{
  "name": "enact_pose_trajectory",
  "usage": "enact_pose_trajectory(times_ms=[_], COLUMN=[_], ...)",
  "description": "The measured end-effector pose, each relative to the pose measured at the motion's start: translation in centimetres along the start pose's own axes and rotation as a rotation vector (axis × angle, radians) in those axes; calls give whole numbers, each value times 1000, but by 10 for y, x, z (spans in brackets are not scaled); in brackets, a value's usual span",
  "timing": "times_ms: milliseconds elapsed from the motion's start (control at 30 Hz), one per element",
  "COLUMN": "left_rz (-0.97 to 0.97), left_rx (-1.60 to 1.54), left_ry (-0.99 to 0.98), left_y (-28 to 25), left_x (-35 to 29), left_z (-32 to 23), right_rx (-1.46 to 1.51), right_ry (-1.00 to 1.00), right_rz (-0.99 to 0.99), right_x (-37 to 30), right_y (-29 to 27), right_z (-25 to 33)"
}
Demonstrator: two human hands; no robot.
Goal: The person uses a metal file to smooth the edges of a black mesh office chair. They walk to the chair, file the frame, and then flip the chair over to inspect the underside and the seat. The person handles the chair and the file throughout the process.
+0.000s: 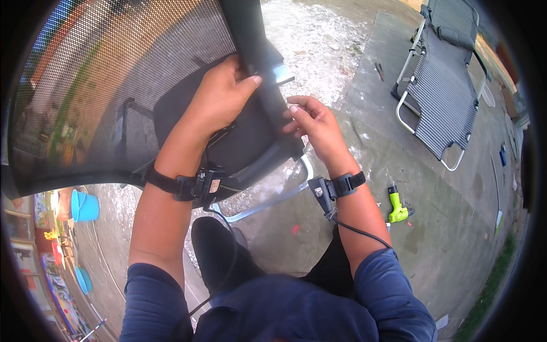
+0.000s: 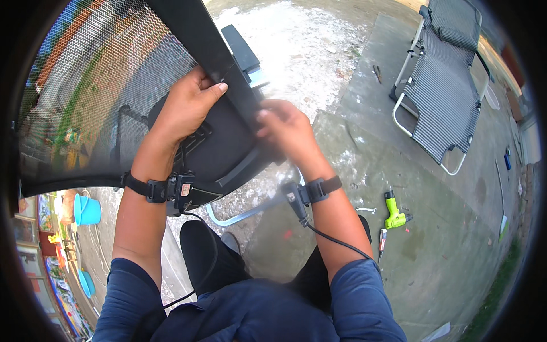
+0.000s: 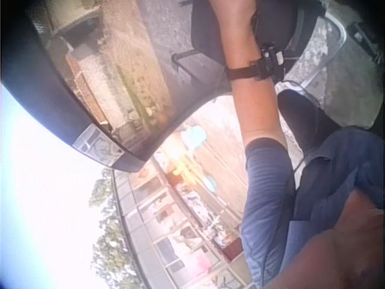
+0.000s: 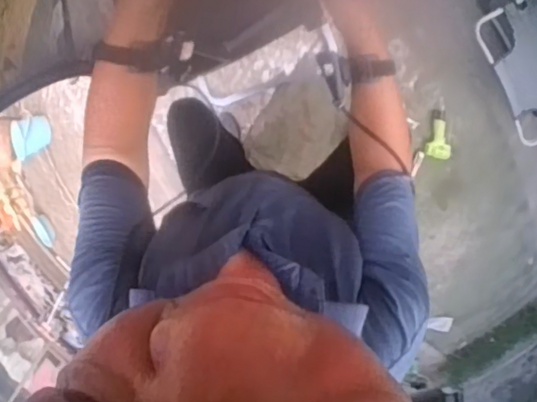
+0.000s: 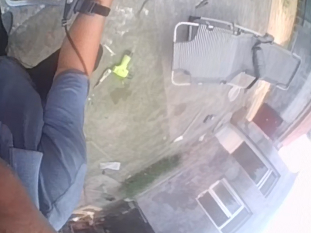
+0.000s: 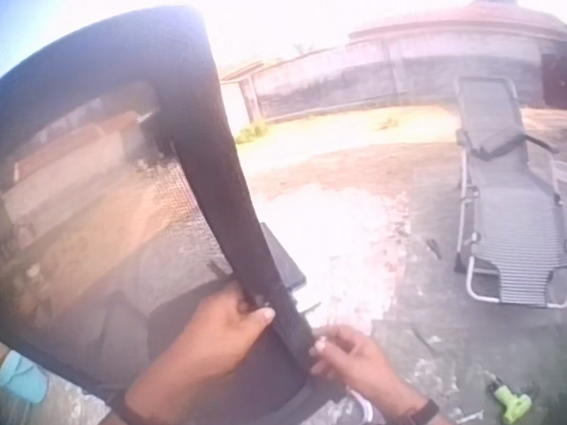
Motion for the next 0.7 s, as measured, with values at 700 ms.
enact_pose_trajectory(times_ms=[700], left_rz=[33], left_rx=[74], left_ry=[-20], left_y=[-11], left_x=[-3], left_z=[1], right_rx=[-1], right_ry=[-1], right_rz=[-5], right_x=[7], right_y=[-1], right_z=[-14])
Point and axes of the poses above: each hand's wrist, its own x-axis towards the middle knuckle, its own y-axis out of the palm, z = x × y, the point moved 10 cm from there along x, towards the middle knuckle, and after that the axes turned 3 degrees about -x, right-handed, at the moved point
